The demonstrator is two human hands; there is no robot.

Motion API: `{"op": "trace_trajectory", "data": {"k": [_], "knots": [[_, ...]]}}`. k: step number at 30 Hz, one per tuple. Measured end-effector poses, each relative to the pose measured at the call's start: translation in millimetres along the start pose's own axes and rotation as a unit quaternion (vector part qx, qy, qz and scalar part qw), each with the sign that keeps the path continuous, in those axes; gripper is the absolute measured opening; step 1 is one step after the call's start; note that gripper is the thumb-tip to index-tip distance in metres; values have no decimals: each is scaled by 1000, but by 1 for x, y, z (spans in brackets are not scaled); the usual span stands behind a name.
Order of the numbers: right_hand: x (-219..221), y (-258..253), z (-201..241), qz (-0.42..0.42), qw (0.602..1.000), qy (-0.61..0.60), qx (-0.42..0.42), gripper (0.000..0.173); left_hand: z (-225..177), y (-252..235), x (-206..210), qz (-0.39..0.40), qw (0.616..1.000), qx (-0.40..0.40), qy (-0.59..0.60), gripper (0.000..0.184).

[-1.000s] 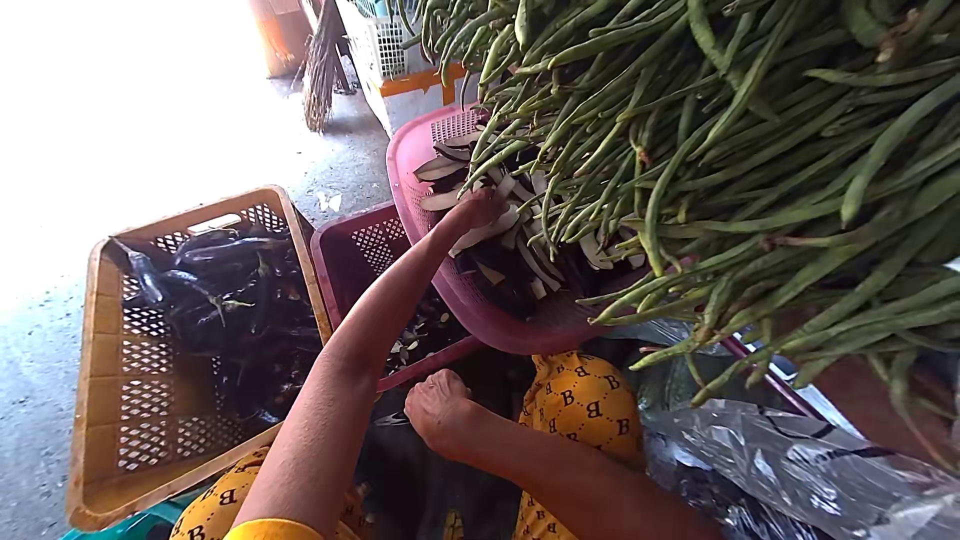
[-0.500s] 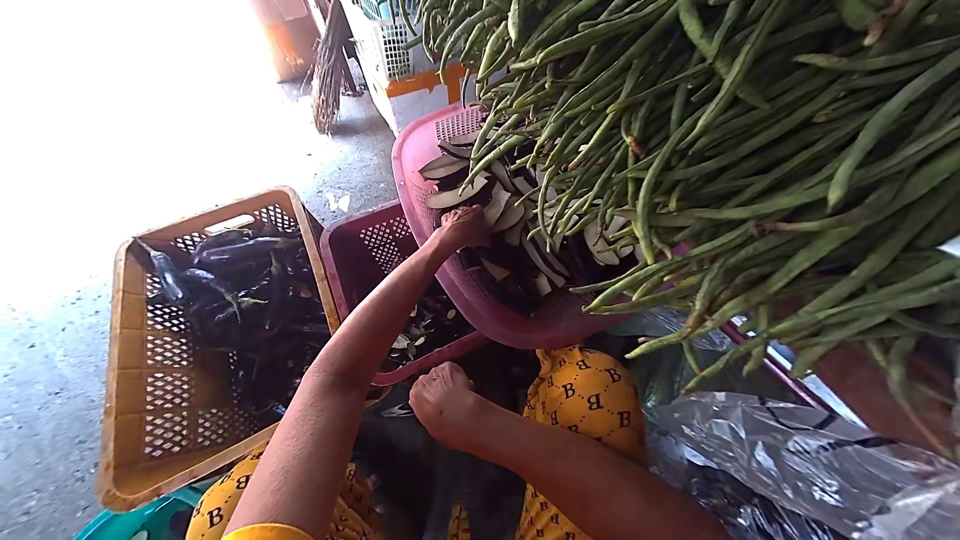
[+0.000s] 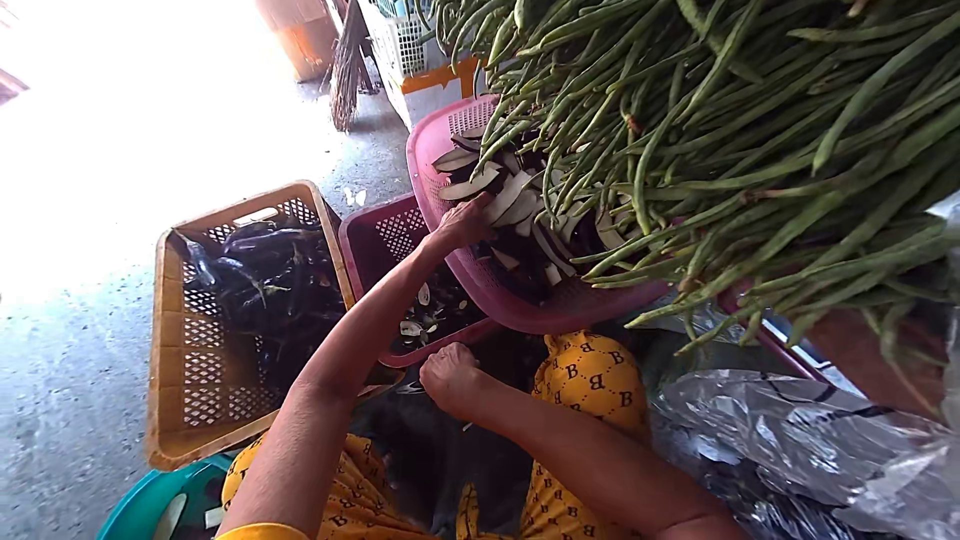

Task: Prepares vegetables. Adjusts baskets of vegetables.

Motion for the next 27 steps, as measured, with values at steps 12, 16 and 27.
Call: {"op": "trace_trajectory", "data": {"k": [12, 16, 27], "knots": [[-12, 17, -27, -67, 995, -48, 50, 28, 56, 189, -35, -151, 919, -54, 361, 35], [-15, 45, -51, -89, 994, -58, 36, 40, 120, 264, 20, -191, 872, -155, 424, 35], [32, 5, -56, -417, 662, -623, -15, 53, 83, 291, 104, -240, 792, -137, 545, 43]]}}
Point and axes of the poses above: each hand's wrist, its own y-axis away from the middle knuckle, its own x-axis out of the palm, z = x × y, the point moved 8 cm from there along -y, towards the middle knuckle, and after that the axes turned 1 degree about z, right-handed, at the moved point
